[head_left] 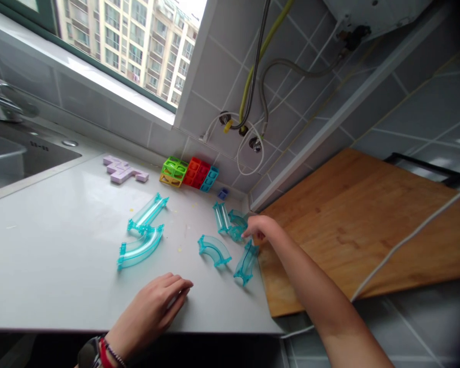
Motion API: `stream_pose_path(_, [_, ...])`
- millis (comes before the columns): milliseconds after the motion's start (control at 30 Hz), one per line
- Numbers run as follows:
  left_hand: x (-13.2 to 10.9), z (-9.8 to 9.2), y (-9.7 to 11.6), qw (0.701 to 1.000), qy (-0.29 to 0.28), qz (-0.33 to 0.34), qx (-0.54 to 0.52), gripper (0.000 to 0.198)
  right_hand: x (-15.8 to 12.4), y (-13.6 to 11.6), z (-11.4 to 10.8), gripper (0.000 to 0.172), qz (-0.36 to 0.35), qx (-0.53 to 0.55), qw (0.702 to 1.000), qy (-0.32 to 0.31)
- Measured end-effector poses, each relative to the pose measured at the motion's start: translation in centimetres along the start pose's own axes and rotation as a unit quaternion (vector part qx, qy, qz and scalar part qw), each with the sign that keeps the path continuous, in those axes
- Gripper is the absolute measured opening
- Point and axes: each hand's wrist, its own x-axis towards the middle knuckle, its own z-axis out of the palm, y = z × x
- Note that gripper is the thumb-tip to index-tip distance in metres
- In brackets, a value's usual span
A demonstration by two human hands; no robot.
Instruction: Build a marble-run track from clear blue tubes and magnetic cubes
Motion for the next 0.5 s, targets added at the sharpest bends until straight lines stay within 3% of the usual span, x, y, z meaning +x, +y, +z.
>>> stream_pose_path(67, [0.6,0.0,0.3,1.000,0.004,-0.005,-0.006,0.023,-1.2,0.3,0.9,0.044,0.008,0.006,1.000,-0.020])
stream_pose_path(167, [2.9,0.2,1.1,0.999,0.039,-0.021,0.012,0.026,-3.3,0.2,2.4,0.046,-0.013,0.024,0.999,0.040])
stream_pose_path(333, [9.9,0.5,1.2,0.987,0.051,-0.081,0.130,0.082,-7.0,-2.0,6.7,0.049,-0.102,0.102,0.962,0.232])
stream_pose_path(400, [12.5,0.4,0.2,0.982,0.044,-0.131,0.128,0.078,-7.9,-3.3,8.8,0.051,-0.176,0.162,0.937,0.253])
stream_pose_path(500, [15.1,0.1,-2.1,0.981,0.043,-0.157,0.102,0.052,-8.4,-5.2,11.6,0.056,-0.237,0.216,0.916,0.241])
